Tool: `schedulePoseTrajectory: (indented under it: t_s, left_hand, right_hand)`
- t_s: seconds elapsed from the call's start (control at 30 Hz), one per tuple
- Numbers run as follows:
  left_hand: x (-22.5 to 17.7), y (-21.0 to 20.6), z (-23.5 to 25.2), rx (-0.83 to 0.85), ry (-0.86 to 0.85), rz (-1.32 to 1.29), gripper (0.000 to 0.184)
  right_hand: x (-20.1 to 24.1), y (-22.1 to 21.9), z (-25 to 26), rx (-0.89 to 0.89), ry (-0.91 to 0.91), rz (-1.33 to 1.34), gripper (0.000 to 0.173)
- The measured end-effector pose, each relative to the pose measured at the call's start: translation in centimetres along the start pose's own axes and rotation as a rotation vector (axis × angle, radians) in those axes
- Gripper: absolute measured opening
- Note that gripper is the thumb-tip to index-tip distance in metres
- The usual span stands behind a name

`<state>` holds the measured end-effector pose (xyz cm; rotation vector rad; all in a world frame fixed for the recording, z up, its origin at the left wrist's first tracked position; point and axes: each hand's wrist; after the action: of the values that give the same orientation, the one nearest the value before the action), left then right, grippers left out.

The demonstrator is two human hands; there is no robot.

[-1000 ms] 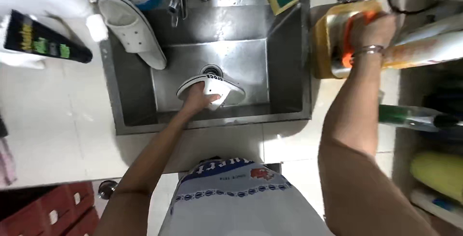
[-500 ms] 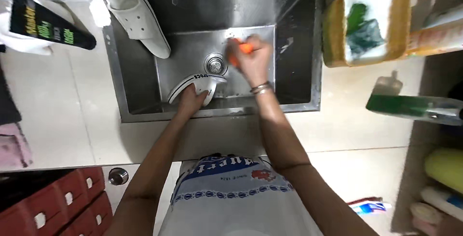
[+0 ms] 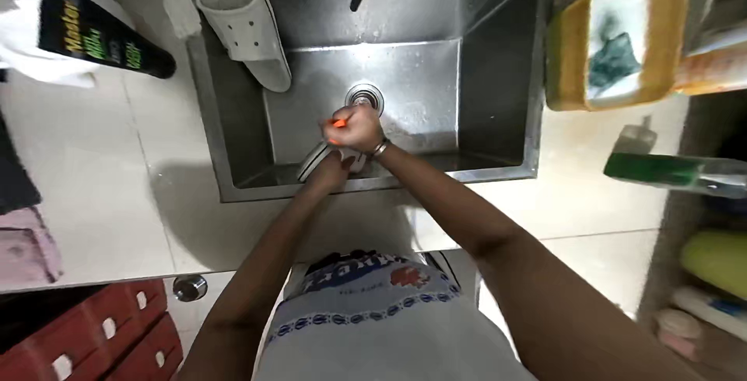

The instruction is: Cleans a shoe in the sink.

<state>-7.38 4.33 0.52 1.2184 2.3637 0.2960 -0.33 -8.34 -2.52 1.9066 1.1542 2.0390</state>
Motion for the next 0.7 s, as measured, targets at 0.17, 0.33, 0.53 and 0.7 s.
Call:
schedulePoseTrajectory:
  t_s: [0.17, 0.33, 0.53, 0.7]
  left_hand:
    - [-0.7, -0.8, -0.7, 0.079, -0.061, 0.084, 0.051]
    - [0.3, -0.4, -0.4, 0.112, -0.089, 0.136, 0.050]
    - [-0.6, 0.6, -0.2, 0.113, -0.028, 0.085, 0.052]
    - [1.5, 1.6, -0.1, 0.012, -0.036, -0.085, 0.044]
  right_hand:
    - [-6.5, 2.5, 0.0, 0.162, -0.373, -0.102, 0.047]
    - [1.2, -1.9, -1.8, -0.279, 0.354, -0.043, 0.036]
    - [-3.1, 2.7, 0.1, 0.199, -0.401, -0.172, 0.046]
    - [1.3, -2.8, -0.2, -0.160, 0.245, -0.044, 0.034]
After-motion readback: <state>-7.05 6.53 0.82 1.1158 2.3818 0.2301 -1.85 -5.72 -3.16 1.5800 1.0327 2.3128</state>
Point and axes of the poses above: each hand's wrist, its own z-axis towards the middle knuckle, its own y-axis out of the back of the hand, x = y × z, and after that the axes turned 10 degrees about y, right-handed
